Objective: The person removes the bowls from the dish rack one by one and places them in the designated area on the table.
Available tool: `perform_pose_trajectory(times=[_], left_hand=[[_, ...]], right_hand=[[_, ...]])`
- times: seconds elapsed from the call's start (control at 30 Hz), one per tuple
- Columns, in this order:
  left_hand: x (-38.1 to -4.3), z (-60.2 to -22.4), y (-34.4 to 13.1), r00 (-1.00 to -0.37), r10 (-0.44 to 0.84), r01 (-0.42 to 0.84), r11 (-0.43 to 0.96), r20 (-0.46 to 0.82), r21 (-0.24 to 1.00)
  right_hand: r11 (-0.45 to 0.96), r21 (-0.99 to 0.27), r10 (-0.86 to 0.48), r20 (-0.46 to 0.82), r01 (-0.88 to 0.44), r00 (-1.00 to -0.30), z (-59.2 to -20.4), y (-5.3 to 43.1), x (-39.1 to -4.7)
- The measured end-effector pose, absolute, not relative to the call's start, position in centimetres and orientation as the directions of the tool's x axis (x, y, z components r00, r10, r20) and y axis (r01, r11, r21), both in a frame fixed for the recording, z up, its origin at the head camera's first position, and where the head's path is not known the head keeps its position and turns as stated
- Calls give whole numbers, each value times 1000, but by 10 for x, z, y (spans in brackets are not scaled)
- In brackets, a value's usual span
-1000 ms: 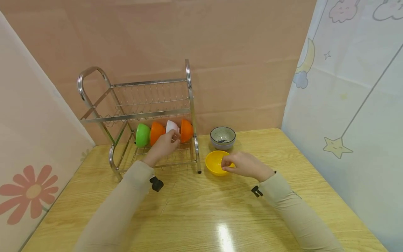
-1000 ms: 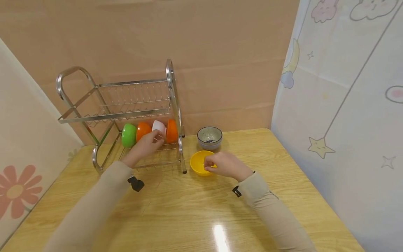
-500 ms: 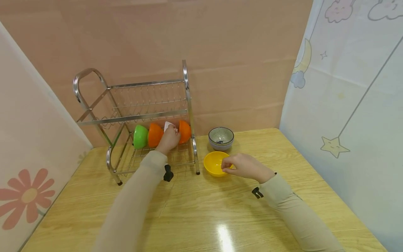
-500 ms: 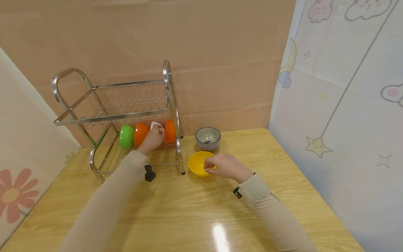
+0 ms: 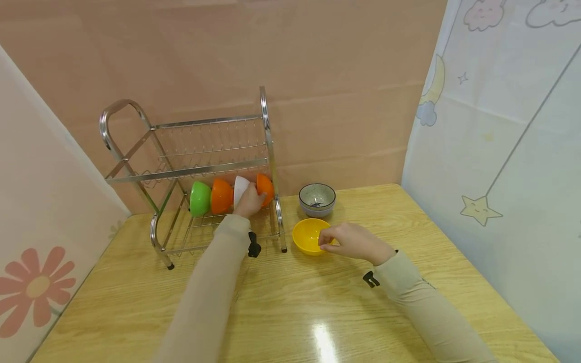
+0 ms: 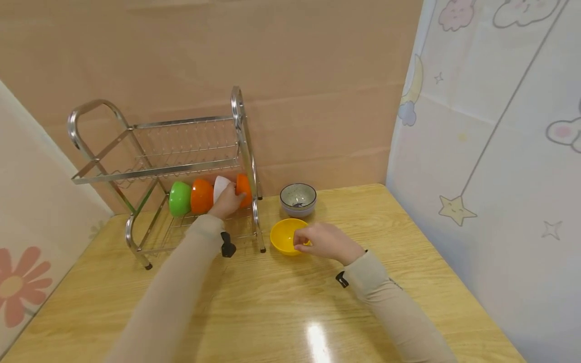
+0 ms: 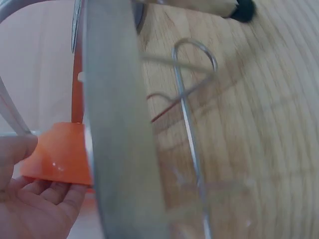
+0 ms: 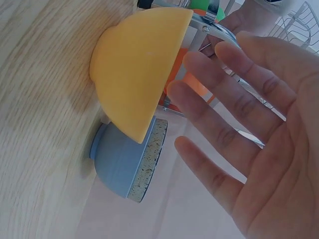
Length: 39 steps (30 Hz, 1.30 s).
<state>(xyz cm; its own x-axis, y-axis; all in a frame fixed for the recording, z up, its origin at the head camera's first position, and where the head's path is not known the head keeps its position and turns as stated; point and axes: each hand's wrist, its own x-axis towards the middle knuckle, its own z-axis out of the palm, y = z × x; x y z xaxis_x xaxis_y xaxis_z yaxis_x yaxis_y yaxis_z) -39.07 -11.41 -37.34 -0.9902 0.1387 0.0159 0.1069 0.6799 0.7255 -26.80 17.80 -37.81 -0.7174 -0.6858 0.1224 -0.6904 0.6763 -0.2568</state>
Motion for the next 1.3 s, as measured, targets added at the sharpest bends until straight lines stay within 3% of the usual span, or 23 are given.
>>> perform_pose_trajectory(times=[0.27,0.67,1.3], left_hand=[[-399,-383,-106,-999,42,22,571,-2,820],[-397,-381,-111,-996,26,-58,495,-81,867],[-400,-381,-116,-997,-19,-76,311,-74,947]], right_hand=[[667,-247,-695,134,-703,-707,-379,180,-267],[672,-241,-692,133,-701,-709,-382,178,-271],[674,-241,-691,127,-698,-711,-380,177,-269]])
